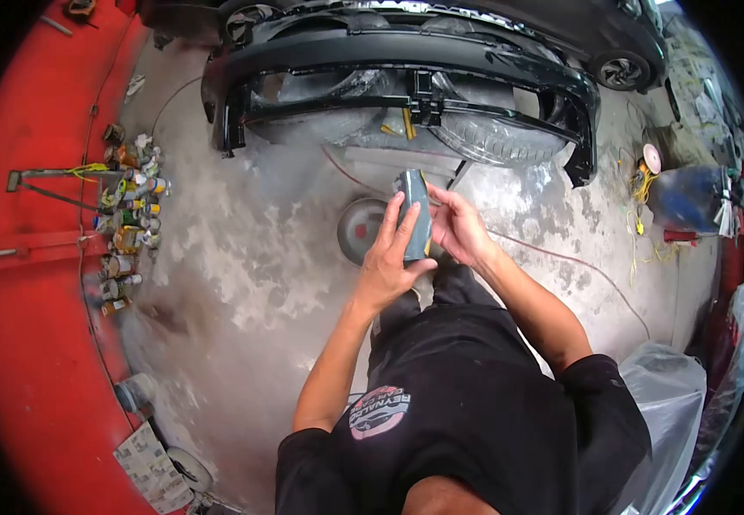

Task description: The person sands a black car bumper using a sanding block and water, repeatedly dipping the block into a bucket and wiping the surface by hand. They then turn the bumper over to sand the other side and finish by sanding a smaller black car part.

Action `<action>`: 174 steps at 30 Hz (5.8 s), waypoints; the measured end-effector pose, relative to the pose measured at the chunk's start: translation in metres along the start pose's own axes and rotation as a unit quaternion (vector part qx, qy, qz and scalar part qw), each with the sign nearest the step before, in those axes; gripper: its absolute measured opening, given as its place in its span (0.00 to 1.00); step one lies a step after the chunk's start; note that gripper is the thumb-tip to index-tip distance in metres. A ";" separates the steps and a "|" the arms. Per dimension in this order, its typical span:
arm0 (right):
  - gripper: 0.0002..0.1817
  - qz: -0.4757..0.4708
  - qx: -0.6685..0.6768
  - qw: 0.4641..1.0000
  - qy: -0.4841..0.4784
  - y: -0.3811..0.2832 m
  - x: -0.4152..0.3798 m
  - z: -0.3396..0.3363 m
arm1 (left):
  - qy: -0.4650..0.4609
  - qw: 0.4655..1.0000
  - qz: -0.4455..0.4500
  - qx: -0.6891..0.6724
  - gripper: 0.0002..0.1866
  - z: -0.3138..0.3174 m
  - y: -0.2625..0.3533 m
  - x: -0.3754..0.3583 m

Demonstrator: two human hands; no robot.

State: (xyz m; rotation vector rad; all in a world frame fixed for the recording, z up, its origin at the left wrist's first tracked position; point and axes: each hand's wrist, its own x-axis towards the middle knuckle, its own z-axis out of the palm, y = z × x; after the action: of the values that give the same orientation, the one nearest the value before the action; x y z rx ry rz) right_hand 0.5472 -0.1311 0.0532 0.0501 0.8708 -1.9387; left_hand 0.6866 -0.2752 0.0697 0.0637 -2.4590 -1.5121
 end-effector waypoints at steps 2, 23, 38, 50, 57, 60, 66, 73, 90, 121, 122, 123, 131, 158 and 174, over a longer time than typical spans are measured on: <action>0.30 -0.008 -0.002 0.999 -0.036 -0.012 -0.004 -0.007 | 0.000 0.999 0.014 0.031 0.50 0.010 0.004 0.001; 0.40 -0.142 -0.408 0.900 0.054 -0.049 -0.037 -0.013 | 0.168 0.958 -0.026 -0.233 0.25 0.036 0.029 0.024; 0.40 -0.409 -0.594 0.691 0.047 -0.035 -0.046 0.042 | 0.122 0.846 -0.081 -0.513 0.32 0.013 0.026 0.007; 0.38 -0.407 -0.578 0.708 0.014 -0.031 -0.032 0.037 | 0.051 0.889 0.032 -0.454 0.46 0.005 0.027 0.009; 0.36 -0.307 -0.419 0.854 -0.022 -0.029 -0.034 0.037 | 0.144 0.950 0.044 -0.273 0.26 0.002 0.031 0.044; 0.35 -0.268 -0.342 0.897 -0.087 -0.040 -0.038 0.042 | 0.205 0.956 0.039 -0.206 0.30 0.013 0.038 0.053; 0.46 -0.233 -0.371 0.888 -0.138 -0.050 -0.041 0.027 | 0.244 0.969 0.028 -0.038 0.36 0.015 0.041 0.058; 0.42 -0.238 -0.478 0.845 -0.028 -0.047 -0.038 0.027 | 0.181 0.947 -0.041 -0.264 0.43 0.012 0.035 0.063; 0.30 -0.256 -0.489 0.834 0.025 -0.068 -0.047 -0.028 | 0.066 0.934 -0.126 -0.328 0.50 0.039 0.033 0.096; 0.38 -0.475 -0.831 0.288 0.025 -0.262 0.200 -0.170 | 0.297 0.892 0.023 0.340 0.31 -0.072 -0.241 0.416; 0.39 -0.480 -0.828 0.287 0.033 -0.259 0.203 -0.170 | 0.297 0.893 0.020 0.337 0.31 -0.073 -0.241 0.415; 0.39 -0.476 -0.831 0.286 0.032 -0.259 0.205 -0.169 | 0.301 0.891 0.029 0.338 0.31 -0.073 -0.245 0.415; 0.36 -0.493 -0.822 0.284 0.005 -0.274 0.209 -0.170 | 0.315 0.892 0.037 0.322 0.30 -0.069 -0.243 0.417; 0.36 -0.477 -0.829 0.290 0.006 -0.273 0.204 -0.172 | 0.311 0.903 0.019 0.296 0.33 -0.070 -0.241 0.416; 0.30 -0.510 -0.813 0.279 -0.046 -0.259 0.236 -0.147 | 0.315 0.897 0.033 0.307 0.33 -0.071 -0.243 0.416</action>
State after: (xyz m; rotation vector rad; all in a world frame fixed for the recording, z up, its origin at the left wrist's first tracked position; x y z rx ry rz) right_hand 0.1725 -0.1538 -0.0033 -2.2689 2.7407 -0.6709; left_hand 0.2778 -0.5187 -0.0351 0.4943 -2.2311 -0.4982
